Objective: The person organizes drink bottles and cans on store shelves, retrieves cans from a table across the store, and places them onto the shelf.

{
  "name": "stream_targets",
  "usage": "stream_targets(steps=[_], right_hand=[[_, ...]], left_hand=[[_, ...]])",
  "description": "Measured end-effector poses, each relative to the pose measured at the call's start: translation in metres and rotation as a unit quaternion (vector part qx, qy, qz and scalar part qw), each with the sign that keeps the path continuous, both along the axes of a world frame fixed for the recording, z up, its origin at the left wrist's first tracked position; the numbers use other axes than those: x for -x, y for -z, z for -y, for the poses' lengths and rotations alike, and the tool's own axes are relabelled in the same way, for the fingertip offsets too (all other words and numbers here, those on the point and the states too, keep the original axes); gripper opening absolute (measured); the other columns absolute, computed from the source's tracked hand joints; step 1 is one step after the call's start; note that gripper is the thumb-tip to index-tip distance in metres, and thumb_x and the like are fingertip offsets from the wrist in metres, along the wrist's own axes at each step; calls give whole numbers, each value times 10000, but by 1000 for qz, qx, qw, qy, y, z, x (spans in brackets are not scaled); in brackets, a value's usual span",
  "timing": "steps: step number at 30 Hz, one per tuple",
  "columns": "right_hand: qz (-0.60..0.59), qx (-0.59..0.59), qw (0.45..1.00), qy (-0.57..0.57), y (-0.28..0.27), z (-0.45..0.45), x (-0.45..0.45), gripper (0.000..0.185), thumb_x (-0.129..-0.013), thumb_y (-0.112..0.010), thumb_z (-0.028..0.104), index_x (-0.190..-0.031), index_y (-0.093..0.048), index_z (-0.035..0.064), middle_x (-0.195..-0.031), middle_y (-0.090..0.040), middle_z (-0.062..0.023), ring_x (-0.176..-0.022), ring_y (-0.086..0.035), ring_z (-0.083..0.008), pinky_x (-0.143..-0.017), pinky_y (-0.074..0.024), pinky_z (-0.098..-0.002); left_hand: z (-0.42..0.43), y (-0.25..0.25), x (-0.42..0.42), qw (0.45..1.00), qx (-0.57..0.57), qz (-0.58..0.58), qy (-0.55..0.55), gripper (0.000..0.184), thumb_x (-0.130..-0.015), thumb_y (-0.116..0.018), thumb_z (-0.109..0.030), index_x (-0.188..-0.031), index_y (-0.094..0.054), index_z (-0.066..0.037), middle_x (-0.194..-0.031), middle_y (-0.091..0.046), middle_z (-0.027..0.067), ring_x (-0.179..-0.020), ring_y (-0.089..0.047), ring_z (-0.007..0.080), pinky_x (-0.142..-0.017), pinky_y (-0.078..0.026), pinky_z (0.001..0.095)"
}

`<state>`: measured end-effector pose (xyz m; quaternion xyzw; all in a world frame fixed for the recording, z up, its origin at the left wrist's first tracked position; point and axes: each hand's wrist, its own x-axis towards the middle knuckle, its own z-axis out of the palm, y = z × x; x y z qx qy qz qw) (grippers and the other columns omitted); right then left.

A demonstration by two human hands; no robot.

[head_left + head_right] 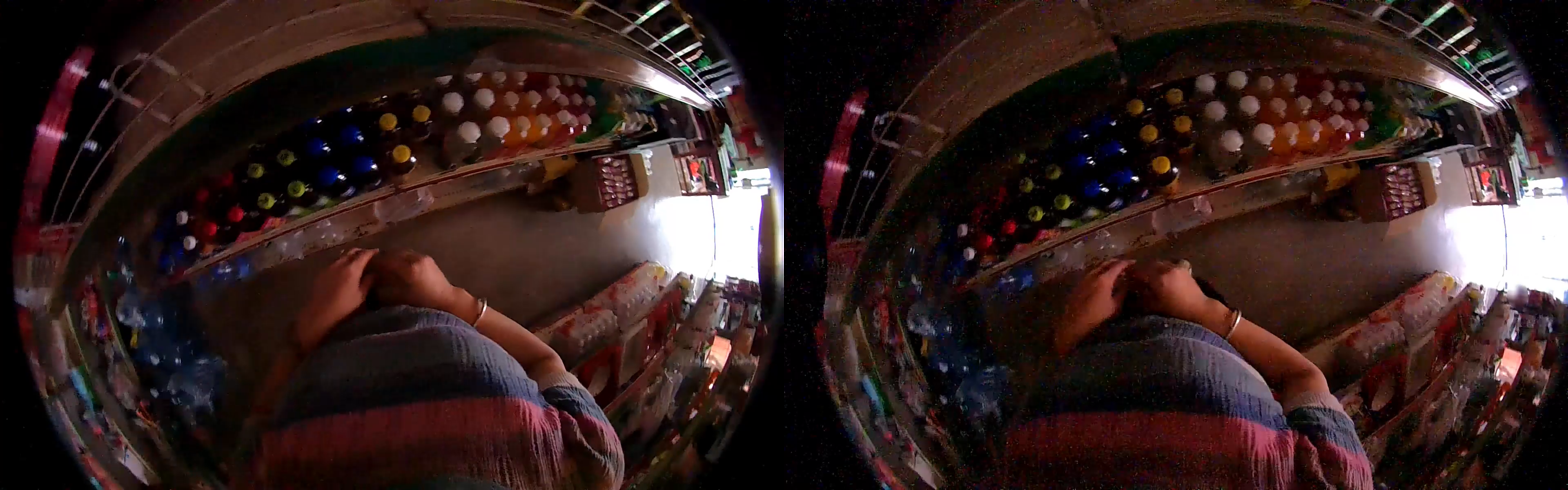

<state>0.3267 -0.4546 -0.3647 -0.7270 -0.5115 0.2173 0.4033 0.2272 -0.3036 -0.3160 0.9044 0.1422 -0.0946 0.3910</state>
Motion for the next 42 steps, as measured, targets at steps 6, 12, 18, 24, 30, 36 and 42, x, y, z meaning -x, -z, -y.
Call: stream_targets(steps=[6, 12, 18, 24, 30, 36, 42], right_hand=[[-37, -21, 999, 5, -11, -1, 1, 251, -718, -679, 102, -959, -622, 62, -890, -631, -138, -798, -619, -328, -673, -502, -368], [-54, 16, 998, -1, -18, -6, 7, 226, -744, -638, 58, -970, -622, 46, -915, -627, -152, -786, -625, -318, -664, -499, -371], [-47, 27, 998, -22, -12, -17, 15, 181, -780, -623, 90, -953, -612, 39, -890, -614, -186, -782, -619, -360, -658, -515, -387], [34, 116, 991, -48, -5, -16, 20, 178, -795, -594, 89, -967, -627, 57, -876, -619, -168, -758, -617, -317, -646, -491, -370], [61, 62, 994, -68, 0, -17, 22, 155, -788, -596, 83, -939, -629, 68, -820, -626, -141, -698, -615, -266, -596, -480, -365], [98, 137, 982, -83, -4, -23, 25, 192, -806, -590, 128, -973, -641, 49, -937, -649, -113, -860, -618, -288, -717, -506, -366], [-46, 96, 994, -16, -9, -21, 36, 176, -779, -578, 88, -947, -620, 120, -940, -618, -123, -855, -600, -295, -693, -488, -359]], left_hand=[[-3, -1, 4, 999, 2, -24, 21, 415, -829, -569, -109, -1237, -497, -72, -1206, -537, 162, -1075, -534, 353, -904, -445, 420], [-3, 8, 19, 1000, -5, 0, 9, 363, -852, -535, -160, -1199, -504, -55, -1142, -555, 176, -1009, -555, 359, -852, -452, 447], [-5, 29, 32, 1000, 16, -4, -12, 374, -879, -506, -195, -1227, -497, -58, -1110, -575, 182, -1001, -551, 373, -855, -445, 453], [-7, 35, 43, 993, -62, 100, -19, 286, -802, -588, -205, -1048, -566, -60, -1015, -600, 159, -916, -576, 346, -778, -458, 450], [-9, 38, 46, 995, -42, 82, -27, 294, -799, -579, -178, -1072, -569, -67, -988, -608, 153, -861, -584, 345, -741, -458, 449], [-11, 53, 49, 979, -41, 201, -2, 294, -819, -550, -175, -1092, -548, -66, -976, -609, 166, -827, -587, 367, -716, -455, 454], [-8, 60, 51, 957, 238, 156, -52, 282, -805, -558, -125, -1066, -552, -19, -985, -593, 198, -887, -575, 378, -752, -455, 453]])
